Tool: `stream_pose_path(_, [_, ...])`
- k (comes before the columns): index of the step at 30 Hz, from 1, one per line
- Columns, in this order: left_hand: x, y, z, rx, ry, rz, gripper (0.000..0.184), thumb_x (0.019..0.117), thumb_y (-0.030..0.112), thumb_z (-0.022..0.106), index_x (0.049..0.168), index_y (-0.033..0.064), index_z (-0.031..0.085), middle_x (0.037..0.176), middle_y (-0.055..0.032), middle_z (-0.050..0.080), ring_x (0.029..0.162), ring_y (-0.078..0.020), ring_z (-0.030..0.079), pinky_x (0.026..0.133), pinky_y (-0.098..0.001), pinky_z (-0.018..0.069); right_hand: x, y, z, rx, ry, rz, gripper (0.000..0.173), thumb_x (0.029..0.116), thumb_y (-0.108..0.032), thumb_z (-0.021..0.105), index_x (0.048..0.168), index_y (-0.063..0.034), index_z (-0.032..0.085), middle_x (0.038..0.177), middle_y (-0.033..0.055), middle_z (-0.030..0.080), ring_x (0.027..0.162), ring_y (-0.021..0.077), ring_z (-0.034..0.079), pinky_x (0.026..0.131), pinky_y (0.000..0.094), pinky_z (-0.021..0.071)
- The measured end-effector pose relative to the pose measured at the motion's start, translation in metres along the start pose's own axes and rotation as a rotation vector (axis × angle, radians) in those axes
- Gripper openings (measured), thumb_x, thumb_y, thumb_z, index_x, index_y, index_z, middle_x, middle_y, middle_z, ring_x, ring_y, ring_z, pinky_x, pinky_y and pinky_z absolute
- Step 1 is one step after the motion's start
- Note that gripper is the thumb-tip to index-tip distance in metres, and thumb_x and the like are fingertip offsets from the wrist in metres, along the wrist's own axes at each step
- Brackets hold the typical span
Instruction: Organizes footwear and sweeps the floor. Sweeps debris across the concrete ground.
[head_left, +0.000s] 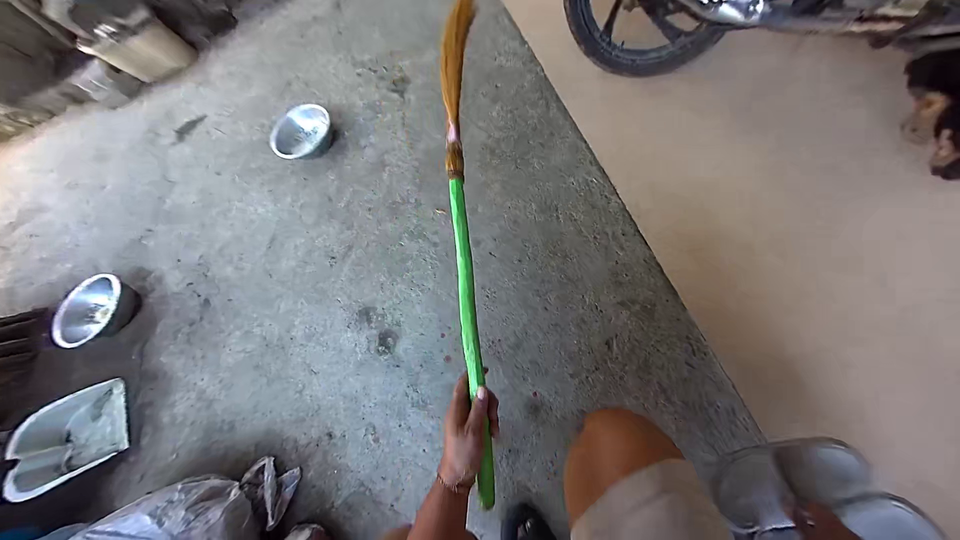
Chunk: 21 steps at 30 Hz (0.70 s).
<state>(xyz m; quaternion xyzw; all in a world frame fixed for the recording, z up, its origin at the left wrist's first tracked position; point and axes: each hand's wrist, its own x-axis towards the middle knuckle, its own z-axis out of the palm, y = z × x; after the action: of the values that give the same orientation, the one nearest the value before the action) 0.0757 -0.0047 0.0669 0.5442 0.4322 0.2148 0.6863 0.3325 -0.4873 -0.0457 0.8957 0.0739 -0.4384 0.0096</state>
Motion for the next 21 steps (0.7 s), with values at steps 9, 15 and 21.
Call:
stream_pose_path(9, [0.037,0.052,0.103,-0.215,-0.342,0.057,0.028,0.1033,0.005,0.047,0.129,-0.002,0.054,0.101,-0.005,0.073,0.1,-0.0132,0.069,0.096,-0.0331,0.0551,-0.073,-0.258,-0.091,0.691,-0.095,-0.866,0.058,0.1037,-0.024,0.058,0.153,0.0038,0.042,0.145,0.0183,0.059,0.125,0.0261,0.065,0.103,0.0404,0.057])
stream_pose_path(15, [0.045,0.074,0.141,0.184,-0.439,0.185,0.048,0.1017,0.02,0.065,0.144,0.0014,0.05,0.138,-0.0177,0.058,0.123,-0.0232,0.061,0.103,-0.0416,0.0516,-0.116,-0.318,-0.104,0.845,0.027,-0.957,0.059,0.0961,-0.015,0.064,0.148,0.003,0.042,0.101,0.009,0.063,0.065,0.0102,0.058,0.055,0.0271,0.0525])
stream_pose_path(21, [0.019,0.037,-0.027,0.888,-0.353,0.112,0.071,0.1014,0.046,0.06,0.159,0.0099,0.039,0.152,-0.021,0.052,0.143,-0.0395,0.047,0.119,-0.0627,0.0332,-0.086,-0.149,-0.134,0.633,0.506,-0.466,0.068,0.0981,-0.013,0.064,0.16,-0.0077,0.036,0.108,0.0214,0.068,0.067,0.024,0.062,0.056,0.0443,0.0551])
